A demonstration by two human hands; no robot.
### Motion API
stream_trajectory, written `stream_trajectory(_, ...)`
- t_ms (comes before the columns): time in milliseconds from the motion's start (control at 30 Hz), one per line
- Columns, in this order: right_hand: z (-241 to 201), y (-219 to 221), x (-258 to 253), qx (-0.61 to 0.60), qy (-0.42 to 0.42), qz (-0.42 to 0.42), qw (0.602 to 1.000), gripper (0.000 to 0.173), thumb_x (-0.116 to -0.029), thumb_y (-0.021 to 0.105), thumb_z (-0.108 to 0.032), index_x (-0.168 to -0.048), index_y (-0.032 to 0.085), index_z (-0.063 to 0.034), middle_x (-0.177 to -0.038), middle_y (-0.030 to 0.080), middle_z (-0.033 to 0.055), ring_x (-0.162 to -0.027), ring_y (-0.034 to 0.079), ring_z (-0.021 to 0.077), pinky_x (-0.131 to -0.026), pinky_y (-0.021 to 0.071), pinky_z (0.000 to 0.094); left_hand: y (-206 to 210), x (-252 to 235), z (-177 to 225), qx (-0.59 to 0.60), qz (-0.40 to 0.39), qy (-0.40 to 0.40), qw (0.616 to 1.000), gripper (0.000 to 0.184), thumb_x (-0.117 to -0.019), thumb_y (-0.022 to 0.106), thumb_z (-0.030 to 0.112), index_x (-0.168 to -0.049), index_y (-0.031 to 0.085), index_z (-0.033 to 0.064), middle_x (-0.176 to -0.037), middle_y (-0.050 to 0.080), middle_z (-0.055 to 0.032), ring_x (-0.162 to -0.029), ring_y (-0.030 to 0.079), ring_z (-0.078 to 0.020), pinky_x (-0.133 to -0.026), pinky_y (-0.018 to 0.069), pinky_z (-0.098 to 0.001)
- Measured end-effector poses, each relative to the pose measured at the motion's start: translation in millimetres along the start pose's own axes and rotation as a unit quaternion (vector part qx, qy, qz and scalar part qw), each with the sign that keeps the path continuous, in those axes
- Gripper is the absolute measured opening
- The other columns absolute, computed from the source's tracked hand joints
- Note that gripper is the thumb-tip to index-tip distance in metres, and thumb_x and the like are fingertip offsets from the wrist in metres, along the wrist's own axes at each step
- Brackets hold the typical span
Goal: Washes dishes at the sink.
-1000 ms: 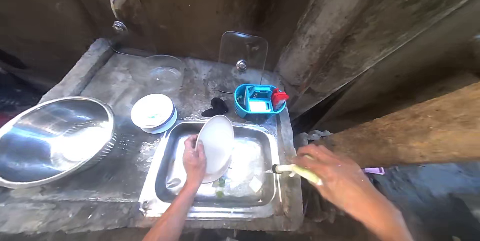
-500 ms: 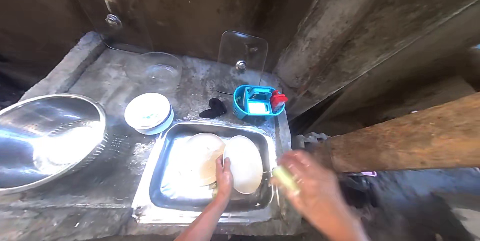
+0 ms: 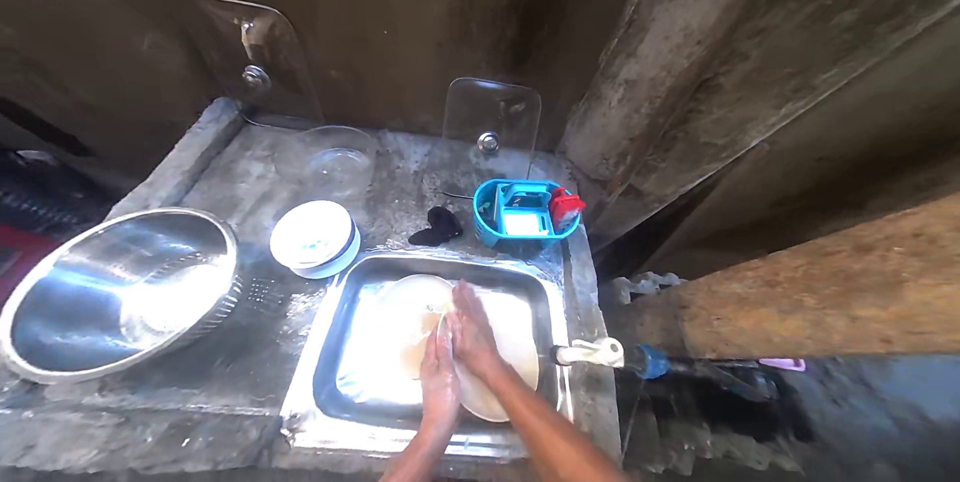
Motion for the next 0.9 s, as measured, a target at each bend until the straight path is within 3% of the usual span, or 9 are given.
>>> stream_trajectory(167,71,-15,-4,0.094,0.103,0.033,0.99,0.058,-0.1094,0.036,-0.027,-0.158,0.033,0.0027,-0.168,0.026,0.0223,-0.157,0.023,0.0364,-0.129,0.015,0.0545,-29,19,17,-0.043,0.049,0.058,0.996,0.042,-0.1091,0.044,0.017,-0.145,0.051,-0.004,-0.141,0.061,-0.0174,-0.123,0.063,-0.0103,-0.105,0.049,-0.0259)
stream_trajectory(267,33,6,10,-0.011,0.077,0.063,0.995,0.058,-0.1048,0.04,-0.017,-0.156,0.032,0.0094,-0.166,0.025,0.0274,-0.157,0.022,0.0386,-0.129,0.0179,0.0499,-26,6,9,-0.051,0.059,0.07,0.995,0.042,-0.1096,0.043,0.017,-0.146,0.051,-0.0038,-0.14,0.061,-0.0172,-0.123,0.062,-0.011,-0.106,0.0483,-0.026)
stream_trajectory(333,-12,25,27,-0.096,0.022,0.01,0.995,0.057,-0.1052,0.042,-0.016,-0.156,0.034,0.0086,-0.165,0.029,0.025,-0.157,0.023,0.0349,-0.13,0.0187,0.0478,-23,-9,2,-0.064,0.064,0.071,0.993,0.043,-0.1102,0.042,0.018,-0.146,0.05,-0.0048,-0.137,0.062,-0.0199,-0.123,0.063,-0.0168,-0.109,0.048,-0.0328)
stream_trajectory(400,-26,29,47,-0.088,-0.038,-0.058,0.994,0.054,-0.1059,0.046,-0.016,-0.156,0.04,0.0029,-0.165,0.033,0.0216,-0.156,0.026,0.0346,-0.129,0.0202,0.0504,-30,-25,2,-0.054,0.088,0.07,0.992,0.042,-0.1109,0.041,0.018,-0.142,0.052,-0.007,-0.133,0.063,-0.0218,-0.12,0.064,-0.019,-0.107,0.0492,-0.0351)
stream_trajectory(467,2,25,62,0.0,-0.05,-0.058,0.997,0.053,-0.1029,0.052,-0.017,-0.155,0.047,-0.009,-0.165,0.035,0.0199,-0.156,0.027,0.0356,-0.128,0.0216,0.0544,-41,-29,8,-0.068,0.099,0.089,0.989,0.039,-0.1102,0.043,0.016,-0.141,0.055,-0.0053,-0.135,0.064,-0.0193,-0.122,0.063,-0.0157,-0.108,0.0481,-0.0315)
stream_trajectory(533,48,14,47,0.097,0.017,-0.03,0.995,0.057,-0.1032,0.048,-0.023,-0.159,0.041,-0.0144,-0.166,0.027,0.0272,-0.155,0.025,0.0431,-0.126,0.0228,0.0589,-43,-18,12,-0.085,0.092,0.095,0.988,0.039,-0.1095,0.045,0.016,-0.14,0.057,-0.0047,-0.136,0.064,-0.018,-0.123,0.063,-0.0139,-0.108,0.0476,-0.0294)
stream_trajectory(600,58,7,15,0.107,0.068,-0.015,0.992,0.061,-0.1059,0.04,-0.028,-0.163,0.029,-0.0091,-0.168,0.014,0.0302,-0.157,0.018,0.0448,-0.128,0.019,0.0555,-36,-3,8,-0.083,0.062,0.068,0.992,0.04,-0.11,0.045,0.018,-0.141,0.056,-0.0048,-0.137,0.063,-0.0176,-0.123,0.063,-0.0129,-0.108,0.048,-0.0289)
stream_trajectory(733,-6,29,10,-0.014,-0.043,-0.018,0.999,0.062,-0.1069,0.039,-0.028,-0.16,0.031,0.0025,-0.168,0.021,0.0268,-0.158,0.019,0.0388,-0.129,0.0163,0.0537,-27,-5,-1,-0.044,0.023,0.038,0.998,0.04,-0.1099,0.044,0.018,-0.14,0.057,-0.005,-0.136,0.064,-0.0175,-0.124,0.063,-0.0165,-0.11,0.0479,-0.033)
stream_trajectory(900,-29,44,89,-0.016,-0.172,-0.219,0.96,0.059,-0.104,0.048,-0.043,-0.154,0.048,-0.0121,-0.166,0.036,0.0122,-0.157,0.025,0.0332,-0.128,0.021,0.0556,-93,-30,14,-0.07,0.092,0.045,0.992,0.039,-0.1104,0.043,0.018,-0.14,0.057,-0.0028,-0.135,0.064,-0.0181,-0.124,0.063,-0.0199,-0.109,0.0486,-0.0378)
Point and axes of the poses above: each hand's wrist, its own x-axis away from the middle knuckle, its own y-axis out of the palm, z = x × y, the point moved 4 cm from there along -x, towards the middle knuckle
